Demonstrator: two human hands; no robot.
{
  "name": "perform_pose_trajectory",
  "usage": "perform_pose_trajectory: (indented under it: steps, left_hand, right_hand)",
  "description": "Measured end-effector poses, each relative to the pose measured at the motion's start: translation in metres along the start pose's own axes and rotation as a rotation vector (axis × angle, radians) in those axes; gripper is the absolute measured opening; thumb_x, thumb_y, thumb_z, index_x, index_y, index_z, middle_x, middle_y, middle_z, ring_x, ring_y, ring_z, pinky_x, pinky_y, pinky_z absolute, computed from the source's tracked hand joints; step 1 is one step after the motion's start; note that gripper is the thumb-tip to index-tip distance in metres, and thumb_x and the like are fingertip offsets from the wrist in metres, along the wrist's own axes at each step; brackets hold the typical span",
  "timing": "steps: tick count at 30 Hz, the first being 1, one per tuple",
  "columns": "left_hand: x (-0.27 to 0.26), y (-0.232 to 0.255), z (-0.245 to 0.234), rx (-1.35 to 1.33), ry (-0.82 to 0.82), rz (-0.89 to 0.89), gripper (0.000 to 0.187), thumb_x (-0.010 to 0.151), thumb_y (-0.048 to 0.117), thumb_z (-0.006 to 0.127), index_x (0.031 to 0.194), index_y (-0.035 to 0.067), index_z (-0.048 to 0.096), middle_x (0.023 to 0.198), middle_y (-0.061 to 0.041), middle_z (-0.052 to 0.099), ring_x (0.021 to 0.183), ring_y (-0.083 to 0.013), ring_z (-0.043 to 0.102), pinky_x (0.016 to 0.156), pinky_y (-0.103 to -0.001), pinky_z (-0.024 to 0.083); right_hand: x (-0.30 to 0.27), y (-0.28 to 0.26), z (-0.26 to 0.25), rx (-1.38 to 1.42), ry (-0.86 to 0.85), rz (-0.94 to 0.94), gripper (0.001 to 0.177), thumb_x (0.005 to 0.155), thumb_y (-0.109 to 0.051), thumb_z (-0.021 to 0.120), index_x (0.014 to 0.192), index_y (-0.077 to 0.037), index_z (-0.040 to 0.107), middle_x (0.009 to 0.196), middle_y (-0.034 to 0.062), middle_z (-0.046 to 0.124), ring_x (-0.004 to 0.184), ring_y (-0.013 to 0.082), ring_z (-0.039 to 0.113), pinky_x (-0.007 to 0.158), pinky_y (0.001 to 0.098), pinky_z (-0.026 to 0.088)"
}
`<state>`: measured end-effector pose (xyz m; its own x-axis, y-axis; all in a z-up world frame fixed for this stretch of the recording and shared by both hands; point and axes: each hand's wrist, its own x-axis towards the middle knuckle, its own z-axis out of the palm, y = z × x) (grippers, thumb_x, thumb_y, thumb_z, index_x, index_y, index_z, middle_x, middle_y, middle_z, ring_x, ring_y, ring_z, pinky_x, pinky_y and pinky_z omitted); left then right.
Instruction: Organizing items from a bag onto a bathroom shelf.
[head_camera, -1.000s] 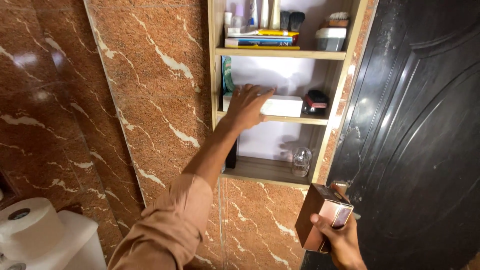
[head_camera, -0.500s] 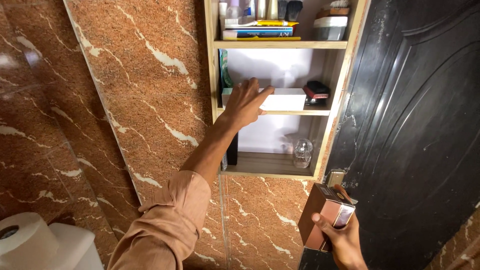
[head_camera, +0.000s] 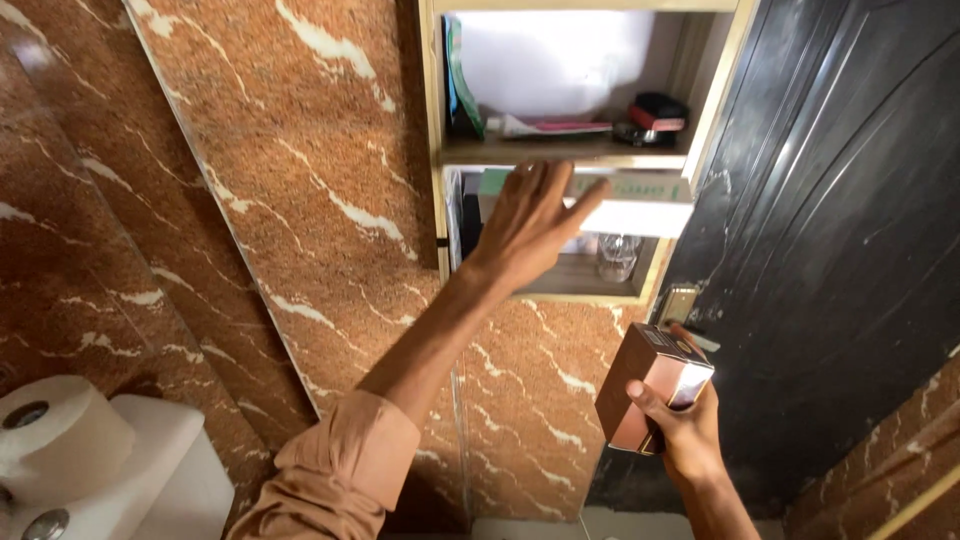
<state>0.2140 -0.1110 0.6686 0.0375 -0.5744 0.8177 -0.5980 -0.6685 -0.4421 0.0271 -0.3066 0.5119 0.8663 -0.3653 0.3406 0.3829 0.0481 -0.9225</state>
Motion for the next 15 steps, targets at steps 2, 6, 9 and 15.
perform_pose_trajectory:
  steps: [2,6,9,15]
  left_hand:
    - [-0.021,0.014,0.011,-0.042,-0.065,-0.019,0.064,0.087,0.007,0.079,0.145,0.013,0.054,0.128,-0.022,0.051,0.114,-0.0341,0.056,0.099,-0.057,0.052]
    - [-0.053,0.04,0.012,-0.083,-0.273,-0.079,0.08,0.075,0.003,0.08,0.148,0.015,0.05,0.131,-0.022,0.051,0.117,-0.0341,0.057,0.108,-0.062,0.047]
    - [-0.072,0.046,0.031,-0.111,-0.328,-0.092,0.081,0.072,0.002,0.079,0.147,0.014,0.052,0.129,-0.025,0.05,0.113,-0.0368,0.057,0.106,-0.064,0.044]
    - [-0.108,0.044,0.087,-0.074,-0.462,-0.144,0.07,0.08,-0.009,0.07,0.146,0.013,0.055,0.127,-0.022,0.051,0.113,-0.0334,0.057,0.11,-0.066,0.042]
  right_hand:
    - [-0.005,0.002,0.0,-0.004,-0.004,0.019,0.108,0.066,-0.022,0.086,0.157,-0.001,0.032,0.127,0.0234,0.063,0.113,0.0342,0.067,0.088,0.0493,0.062]
    - [-0.013,0.012,-0.006,-0.024,-0.003,0.046,0.107,0.067,-0.022,0.086,0.157,-0.001,0.031,0.126,0.0238,0.063,0.113,0.0335,0.068,0.089,0.0491,0.063]
    - [-0.017,0.014,-0.011,-0.037,-0.03,0.014,0.106,0.069,-0.021,0.086,0.157,0.0,0.031,0.128,0.0236,0.063,0.115,0.0316,0.067,0.093,0.0479,0.061]
    - [-0.028,0.018,-0.023,0.006,-0.061,0.037,0.107,0.07,-0.019,0.086,0.159,-0.001,0.029,0.128,0.0232,0.062,0.116,0.0297,0.066,0.095,0.0471,0.059]
